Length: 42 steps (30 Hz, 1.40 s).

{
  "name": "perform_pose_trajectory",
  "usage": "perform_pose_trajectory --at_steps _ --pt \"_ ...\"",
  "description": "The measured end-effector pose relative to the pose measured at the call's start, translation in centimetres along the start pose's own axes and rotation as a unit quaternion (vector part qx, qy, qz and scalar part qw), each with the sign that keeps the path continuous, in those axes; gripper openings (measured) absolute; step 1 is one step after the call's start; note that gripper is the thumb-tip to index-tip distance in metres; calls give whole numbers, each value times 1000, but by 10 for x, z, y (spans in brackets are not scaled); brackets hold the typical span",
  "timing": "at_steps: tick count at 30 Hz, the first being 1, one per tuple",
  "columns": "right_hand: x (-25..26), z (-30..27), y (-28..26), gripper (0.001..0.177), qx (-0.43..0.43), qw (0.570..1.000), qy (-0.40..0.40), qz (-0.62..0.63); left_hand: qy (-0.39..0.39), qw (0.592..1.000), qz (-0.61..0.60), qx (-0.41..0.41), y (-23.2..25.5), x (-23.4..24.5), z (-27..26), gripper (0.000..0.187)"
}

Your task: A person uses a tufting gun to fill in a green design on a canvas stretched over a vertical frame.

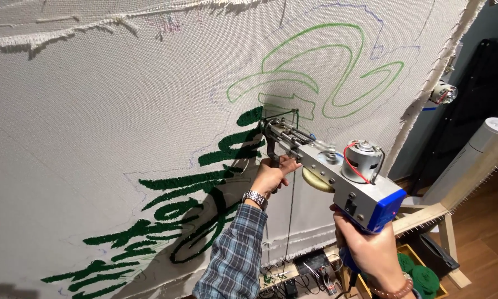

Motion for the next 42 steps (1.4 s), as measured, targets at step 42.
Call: perform_pose_trajectory --at_steps 42 --pt "-15 -12 -21 12 47 989 -18 142 -57 997 52 -31 59 13 -27 86"
Point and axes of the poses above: each hand's wrist, its own z-axis towards the middle knuckle, its own x-axis out of the back of the hand, y = z × x, the point moved 9 cm from there along z, towards the middle knuckle, and after that the axes turned 7 degrees about z, right-handed, at the moved point
